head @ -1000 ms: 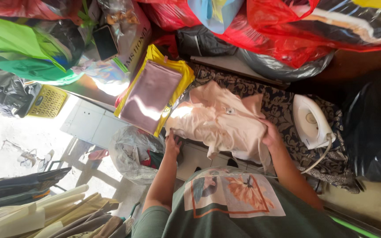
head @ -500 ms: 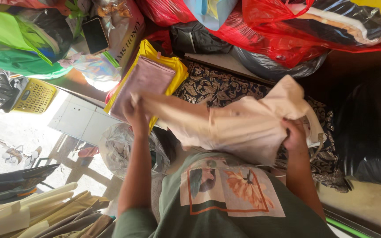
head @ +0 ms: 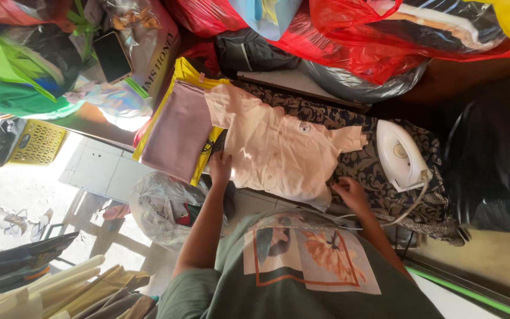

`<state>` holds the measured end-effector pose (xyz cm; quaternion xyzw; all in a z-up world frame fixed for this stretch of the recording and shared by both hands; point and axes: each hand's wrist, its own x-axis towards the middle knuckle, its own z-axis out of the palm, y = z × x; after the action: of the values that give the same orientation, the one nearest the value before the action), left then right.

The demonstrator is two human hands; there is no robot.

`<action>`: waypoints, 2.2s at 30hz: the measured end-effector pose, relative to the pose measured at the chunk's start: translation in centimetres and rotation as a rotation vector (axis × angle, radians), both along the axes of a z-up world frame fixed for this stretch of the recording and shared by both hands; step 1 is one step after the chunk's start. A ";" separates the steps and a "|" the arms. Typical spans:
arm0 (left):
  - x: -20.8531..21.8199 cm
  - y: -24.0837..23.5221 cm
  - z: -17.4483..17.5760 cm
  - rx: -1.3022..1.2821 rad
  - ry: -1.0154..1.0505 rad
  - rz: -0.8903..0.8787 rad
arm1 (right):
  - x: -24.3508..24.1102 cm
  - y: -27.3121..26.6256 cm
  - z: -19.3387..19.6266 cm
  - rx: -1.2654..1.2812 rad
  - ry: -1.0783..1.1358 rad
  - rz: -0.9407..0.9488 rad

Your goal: The person folds a pink t-shirt and places it on a stack of other folded clothes. They then unfold a beige button-up shirt, smooth it out, and iron it with a white iron. After ironing, the person folds the beige shirt and places it on top of the stack.

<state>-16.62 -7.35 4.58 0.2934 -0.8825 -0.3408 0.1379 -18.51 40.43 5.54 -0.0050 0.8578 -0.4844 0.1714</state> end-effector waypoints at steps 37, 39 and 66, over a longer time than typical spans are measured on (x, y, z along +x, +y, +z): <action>-6.7 0.1 38.8 1.075 0.646 -0.563 | -8.7 2.2 32.9 -1.036 0.498 -0.067; -4.4 0.6 40.1 1.004 0.551 -0.540 | -6.3 3.1 33.1 -0.982 0.519 -0.061; 14.1 0.7 2.2 -0.113 -0.380 -0.300 | 9.6 0.7 2.6 0.713 -0.323 0.200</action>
<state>-2.50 -6.66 6.81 0.2098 -0.9439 -0.2463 -0.0662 -8.91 41.14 8.17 0.0477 0.9295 -0.1319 0.3411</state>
